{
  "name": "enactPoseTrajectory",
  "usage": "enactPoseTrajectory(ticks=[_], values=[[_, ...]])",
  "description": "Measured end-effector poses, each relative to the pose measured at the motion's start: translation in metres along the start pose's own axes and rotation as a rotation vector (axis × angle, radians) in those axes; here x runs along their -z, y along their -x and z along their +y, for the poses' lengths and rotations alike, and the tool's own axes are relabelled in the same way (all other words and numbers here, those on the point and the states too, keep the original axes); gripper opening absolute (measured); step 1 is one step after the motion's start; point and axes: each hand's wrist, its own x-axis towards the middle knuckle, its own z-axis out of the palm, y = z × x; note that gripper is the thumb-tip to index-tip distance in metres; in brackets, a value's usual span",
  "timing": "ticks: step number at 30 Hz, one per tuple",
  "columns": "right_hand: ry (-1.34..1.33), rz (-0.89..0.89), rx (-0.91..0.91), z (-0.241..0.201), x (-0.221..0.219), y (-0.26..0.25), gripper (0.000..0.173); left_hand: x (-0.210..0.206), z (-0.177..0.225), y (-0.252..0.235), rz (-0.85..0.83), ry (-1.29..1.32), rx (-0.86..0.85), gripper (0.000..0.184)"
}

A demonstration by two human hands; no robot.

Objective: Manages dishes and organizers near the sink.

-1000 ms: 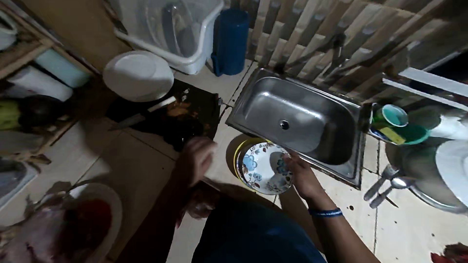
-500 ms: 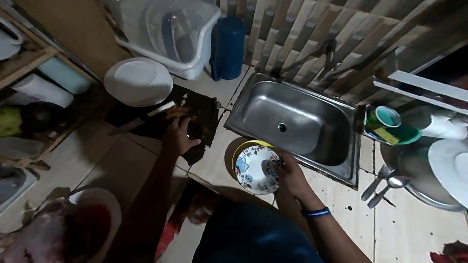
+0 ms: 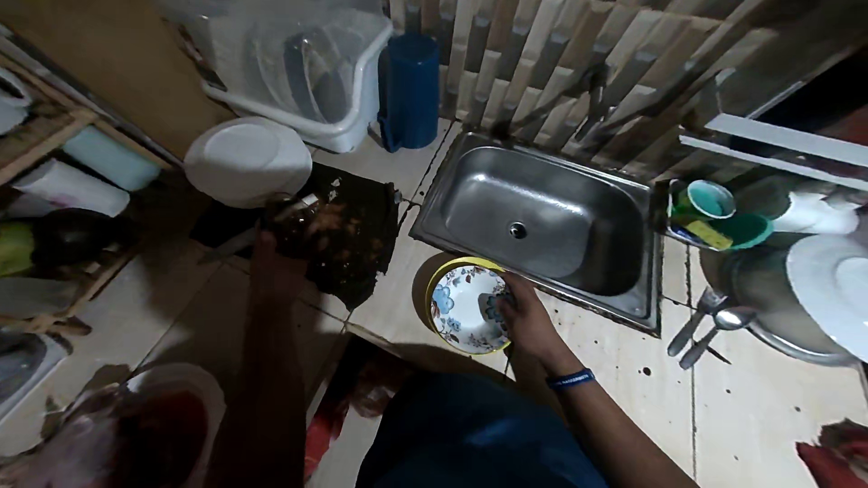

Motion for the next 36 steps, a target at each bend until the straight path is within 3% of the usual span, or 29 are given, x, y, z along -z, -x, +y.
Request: enactPoseTrajectory(ticks=[1,4,6,8,9,12,16,19,21,24,26,30,36], values=[[-0.014,-0.002,-0.006,-0.001,0.0,0.0,0.047,-0.01,0.001,0.004,0.005,0.124,0.015,0.061],[-0.11,-0.009,-0.024,0.001,0.002,0.0,0.047,-0.051,0.003,0.023,-0.064,0.305,0.091,0.103],[-0.166,0.001,0.0,0.005,0.002,0.0,0.05,-0.08,-0.004,0.041,-0.156,0.334,0.141,0.097],[-0.16,0.037,0.021,0.006,0.003,0.0,0.054,-0.107,-0.018,0.063,-0.276,0.347,0.234,0.078],[-0.127,0.071,0.046,0.003,0.003,0.002,0.056,-0.121,-0.025,0.073,-0.359,0.36,0.287,0.078],[0.023,0.177,0.245,-0.008,0.007,0.007,0.061,-0.157,-0.039,0.097,-0.572,0.25,0.482,0.105],[0.102,0.17,0.46,-0.022,0.006,0.007,0.074,-0.182,-0.046,0.112,-0.687,0.19,0.657,0.105],[0.091,0.274,0.484,-0.024,0.006,0.002,0.048,-0.184,-0.04,0.109,-0.722,0.106,0.686,0.106],[0.113,0.333,0.474,-0.024,0.01,0.0,0.034,-0.182,-0.036,0.107,-0.743,0.016,0.683,0.096],[0.188,0.32,0.445,-0.024,0.017,-0.002,0.031,-0.175,-0.023,0.103,-0.68,-0.232,0.584,0.06],[0.266,0.285,0.436,-0.024,0.022,-0.004,0.03,-0.166,-0.012,0.097,-0.594,-0.41,0.482,0.046],[0.411,0.248,0.433,-0.02,0.023,-0.008,0.028,-0.132,-0.001,0.077,-0.432,-0.569,0.294,0.037],[0.572,0.257,0.563,-0.017,0.016,-0.011,0.033,-0.082,0.006,0.038,-0.194,-0.937,0.168,0.036]])
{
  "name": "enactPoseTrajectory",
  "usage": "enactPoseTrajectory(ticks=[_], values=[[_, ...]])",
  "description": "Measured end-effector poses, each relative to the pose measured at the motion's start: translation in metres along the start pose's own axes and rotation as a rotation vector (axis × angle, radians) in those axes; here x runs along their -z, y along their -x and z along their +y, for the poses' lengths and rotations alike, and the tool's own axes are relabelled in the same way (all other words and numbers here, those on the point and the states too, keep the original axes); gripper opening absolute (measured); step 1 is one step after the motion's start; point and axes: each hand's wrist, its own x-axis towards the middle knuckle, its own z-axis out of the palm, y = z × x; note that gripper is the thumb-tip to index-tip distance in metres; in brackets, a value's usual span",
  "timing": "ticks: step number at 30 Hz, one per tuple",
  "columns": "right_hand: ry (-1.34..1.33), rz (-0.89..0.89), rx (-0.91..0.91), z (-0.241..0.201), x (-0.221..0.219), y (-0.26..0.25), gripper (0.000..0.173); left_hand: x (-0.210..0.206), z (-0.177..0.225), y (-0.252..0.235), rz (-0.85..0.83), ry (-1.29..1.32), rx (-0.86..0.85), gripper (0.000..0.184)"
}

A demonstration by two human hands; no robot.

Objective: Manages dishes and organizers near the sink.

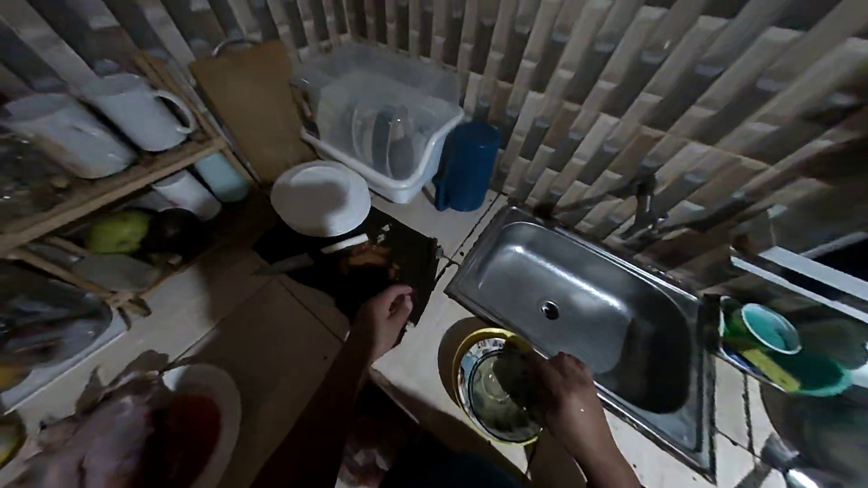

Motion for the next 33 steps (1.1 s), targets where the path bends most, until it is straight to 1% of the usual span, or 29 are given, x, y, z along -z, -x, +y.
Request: enactPoseTrajectory(ticks=[2,6,8,10,13,15,16,17,18,20,22,23,24,25,26,27,29,31,33], values=[[0.023,0.002,0.002,0.0,-0.001,-0.001,0.032,0.003,-0.004,-0.007,0.026,-0.04,-0.003,0.035],[0.008,0.025,-0.028,0.004,-0.003,-0.005,0.03,0.001,-0.003,-0.019,-0.009,-0.159,-0.009,0.036],[-0.036,0.003,-0.065,0.007,-0.006,-0.004,0.029,0.01,-0.007,-0.029,0.026,-0.217,0.037,0.038],[-0.085,-0.021,-0.108,0.008,-0.008,-0.001,0.033,0.025,-0.018,-0.044,0.152,-0.146,0.107,0.039],[-0.269,-0.144,-0.202,0.007,0.002,0.005,0.042,0.048,-0.038,-0.063,0.455,0.163,0.193,0.04],[-0.36,-0.176,-0.238,0.013,0.009,0.017,0.049,0.065,-0.05,-0.073,0.599,0.3,0.243,0.043],[-0.385,-0.17,-0.248,0.02,0.011,0.026,0.051,0.072,-0.054,-0.074,0.63,0.265,0.257,0.043],[-0.393,-0.155,-0.262,0.026,0.013,0.036,0.051,0.078,-0.055,-0.074,0.633,0.14,0.272,0.042],[-0.393,-0.134,-0.281,0.034,0.015,0.046,0.051,0.082,-0.055,-0.073,0.6,-0.035,0.273,0.04],[-0.372,-0.094,-0.342,0.048,0.019,0.063,0.049,0.078,-0.051,-0.075,0.429,-0.382,0.228,0.037],[-0.334,-0.067,-0.41,0.058,0.023,0.076,0.045,0.061,-0.047,-0.08,0.195,-0.593,0.101,0.034],[-0.322,-0.051,-0.437,0.062,0.024,0.08,0.043,0.049,-0.048,-0.083,0.142,-0.641,-0.005,0.03],[-0.312,-0.036,-0.452,0.065,0.023,0.083,0.043,0.037,-0.051,-0.089,0.13,-0.661,-0.106,0.027],[-0.304,-0.023,-0.457,0.069,0.021,0.085,0.043,0.025,-0.056,-0.095,0.157,-0.67,-0.195,0.025],[-0.305,-0.014,-0.464,0.072,0.018,0.087,0.042,0.016,-0.06,-0.101,0.19,-0.682,-0.238,0.023],[-0.308,-0.002,-0.47,0.074,0.014,0.089,0.042,0.009,-0.065,-0.105,0.203,-0.705,-0.232,0.025],[-0.31,0.027,-0.462,0.078,0.004,0.094,0.04,0.004,-0.073,-0.106,0.149,-0.747,-0.147,0.034],[-0.278,0.05,-0.445,0.078,-0.001,0.097,0.041,-0.003,-0.07,-0.094,0.076,-0.743,-0.085,0.051],[-0.249,0.07,-0.436,0.076,-0.004,0.097,0.042,-0.018,-0.059,-0.073,0.017,-0.752,-0.045,0.067]])
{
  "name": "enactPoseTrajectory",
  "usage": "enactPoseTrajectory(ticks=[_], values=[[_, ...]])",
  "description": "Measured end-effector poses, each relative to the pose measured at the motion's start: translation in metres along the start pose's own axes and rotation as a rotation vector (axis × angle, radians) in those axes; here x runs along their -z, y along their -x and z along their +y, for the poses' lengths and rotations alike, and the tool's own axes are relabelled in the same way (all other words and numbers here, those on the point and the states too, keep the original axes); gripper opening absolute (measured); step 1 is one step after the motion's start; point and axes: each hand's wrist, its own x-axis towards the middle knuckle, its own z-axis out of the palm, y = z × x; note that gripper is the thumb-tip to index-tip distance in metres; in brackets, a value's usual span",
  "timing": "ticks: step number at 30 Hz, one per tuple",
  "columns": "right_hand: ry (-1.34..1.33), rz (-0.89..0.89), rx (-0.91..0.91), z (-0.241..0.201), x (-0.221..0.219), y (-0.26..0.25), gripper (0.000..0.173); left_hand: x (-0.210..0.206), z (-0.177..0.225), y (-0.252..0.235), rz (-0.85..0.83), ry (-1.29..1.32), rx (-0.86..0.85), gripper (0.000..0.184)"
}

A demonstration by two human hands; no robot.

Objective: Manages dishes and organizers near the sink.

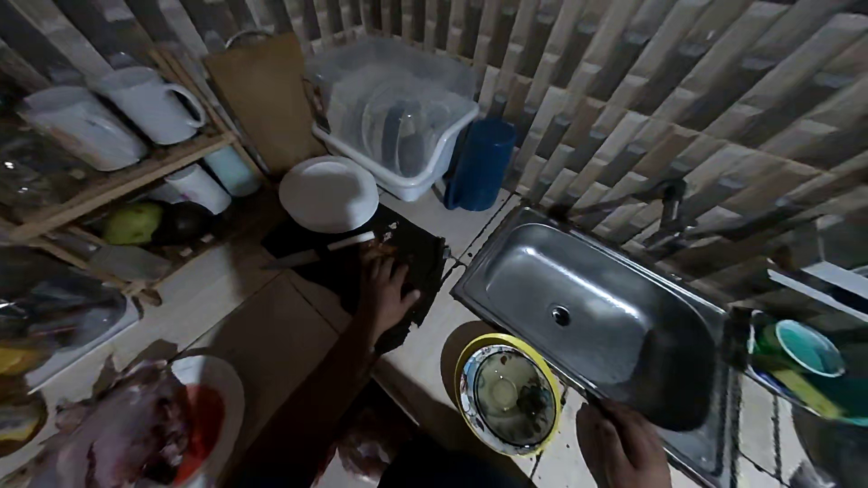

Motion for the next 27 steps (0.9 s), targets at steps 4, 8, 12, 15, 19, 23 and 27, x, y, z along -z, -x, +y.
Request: enactPoseTrajectory(ticks=[4,8,12,15,19,23,27], values=[[0.03,0.0,0.002,0.004,-0.004,0.001,0.038,-0.019,0.011,0.026,0.049,-0.017,0.002,0.054],[0.048,0.016,0.009,0.006,-0.005,0.003,0.033,-0.011,-0.004,0.023,0.19,0.011,0.002,0.026],[0.04,0.047,0.014,0.005,-0.006,0.002,0.03,0.009,-0.017,0.03,0.066,-0.003,0.146,0.026],[0.041,0.044,0.0,0.003,-0.006,0.002,0.031,0.017,-0.033,0.04,0.027,-0.009,0.203,0.034],[0.049,0.05,0.047,0.006,-0.005,0.002,0.032,0.027,-0.045,0.049,0.063,0.066,0.328,0.039],[0.051,0.055,0.057,0.005,-0.006,0.002,0.031,0.032,-0.056,0.054,0.048,0.078,0.403,0.039],[0.041,0.04,0.053,0.004,-0.005,0.002,0.03,0.035,-0.057,0.06,-0.013,0.007,0.419,0.042]])
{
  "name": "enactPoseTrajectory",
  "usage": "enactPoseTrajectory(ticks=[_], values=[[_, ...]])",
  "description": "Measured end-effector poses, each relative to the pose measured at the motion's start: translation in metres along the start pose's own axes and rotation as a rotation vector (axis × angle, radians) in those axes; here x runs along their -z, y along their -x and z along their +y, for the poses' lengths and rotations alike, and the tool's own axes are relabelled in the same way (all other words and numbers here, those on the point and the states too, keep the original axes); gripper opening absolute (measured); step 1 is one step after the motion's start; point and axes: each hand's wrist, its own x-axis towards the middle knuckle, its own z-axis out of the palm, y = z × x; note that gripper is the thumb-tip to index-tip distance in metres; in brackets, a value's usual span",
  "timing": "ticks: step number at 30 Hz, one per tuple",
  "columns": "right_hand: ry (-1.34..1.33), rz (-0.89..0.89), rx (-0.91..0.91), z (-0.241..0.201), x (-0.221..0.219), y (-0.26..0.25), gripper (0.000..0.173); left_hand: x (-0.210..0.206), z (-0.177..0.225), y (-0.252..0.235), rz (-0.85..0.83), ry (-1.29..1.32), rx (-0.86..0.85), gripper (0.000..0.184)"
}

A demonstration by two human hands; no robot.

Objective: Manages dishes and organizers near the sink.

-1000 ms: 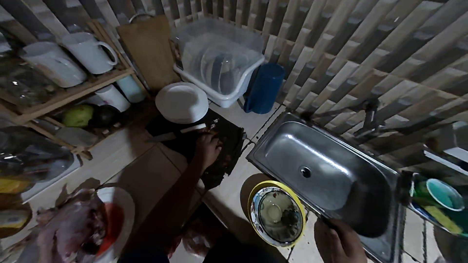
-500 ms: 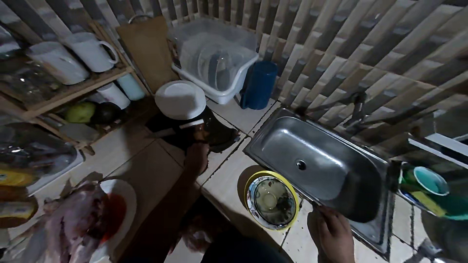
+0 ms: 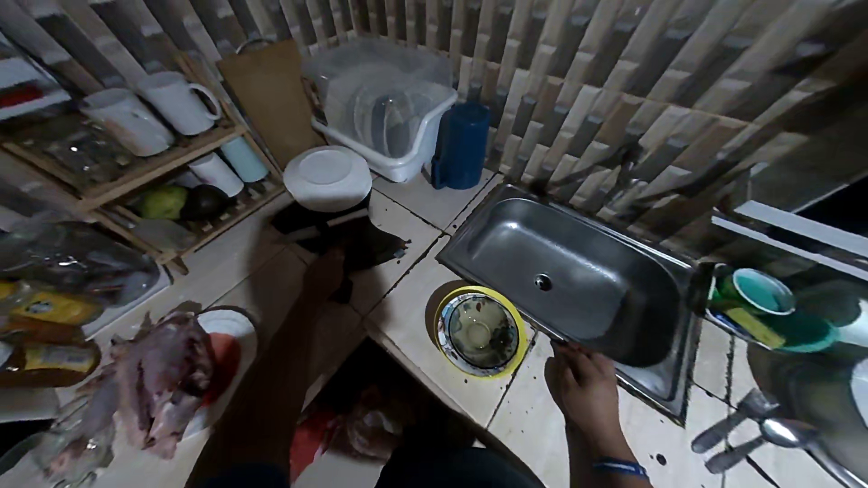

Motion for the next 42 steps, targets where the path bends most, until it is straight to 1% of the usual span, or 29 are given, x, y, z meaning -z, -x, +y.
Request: enactPoseTrajectory(ticks=[5,7,11,17,19,21,23,26,28,29,31,33,35,36,38,40,42], values=[[0.007,0.005,0.017,0.003,-0.002,-0.001,0.026,-0.002,-0.007,0.008,0.014,-0.02,0.056,0.045],[0.013,0.009,0.029,0.004,-0.002,-0.001,0.026,0.001,-0.01,0.013,0.01,-0.032,0.054,0.042],[0.004,0.004,0.037,0.004,-0.001,-0.001,0.027,0.004,-0.021,0.019,-0.016,-0.136,0.042,0.041],[0.001,0.015,0.024,0.003,-0.002,-0.002,0.027,0.003,-0.024,0.03,0.018,-0.208,0.05,0.04],[-0.005,0.028,0.021,0.003,-0.004,-0.002,0.028,0.004,-0.025,0.028,0.016,-0.188,0.08,0.041],[-0.011,0.036,0.016,0.004,-0.005,-0.002,0.03,0.012,-0.024,0.027,-0.026,-0.106,0.113,0.044],[-0.006,0.058,0.016,0.003,-0.005,-0.003,0.031,0.021,-0.023,0.023,-0.069,-0.1,0.062,0.044],[-0.01,0.083,0.021,0.002,-0.006,-0.003,0.031,0.042,-0.019,0.008,-0.184,-0.23,-0.064,0.05],[-0.008,0.098,0.012,0.002,-0.007,-0.002,0.03,0.068,-0.001,0.002,-0.245,-0.194,-0.081,0.043],[-0.009,0.099,0.008,0.003,-0.007,-0.003,0.03,0.078,0.01,-0.003,-0.241,-0.163,-0.092,0.041],[-0.018,0.088,-0.005,0.001,-0.006,-0.003,0.028,0.09,0.036,-0.017,-0.177,-0.1,-0.172,0.043],[-0.03,0.075,-0.017,0.001,-0.003,-0.003,0.027,0.085,0.068,-0.038,-0.156,-0.02,-0.321,0.044],[-0.02,0.083,-0.016,0.003,-0.003,-0.002,0.025,0.064,0.101,-0.064,-0.166,0.093,-0.502,0.041],[-0.024,0.081,-0.02,0.003,-0.002,-0.001,0.025,0.052,0.12,-0.076,-0.169,0.148,-0.561,0.041],[-0.038,0.075,-0.032,0.0,0.002,-0.002,0.023,0.047,0.167,-0.09,-0.201,0.229,-0.541,0.049],[-0.051,0.086,-0.046,-0.007,0.007,-0.003,0.021,0.045,0.206,-0.111,-0.118,0.347,-0.454,0.058],[-0.061,0.079,-0.059,-0.008,0.008,-0.004,0.021,0.036,0.23,-0.143,-0.006,0.429,-0.326,0.067]])
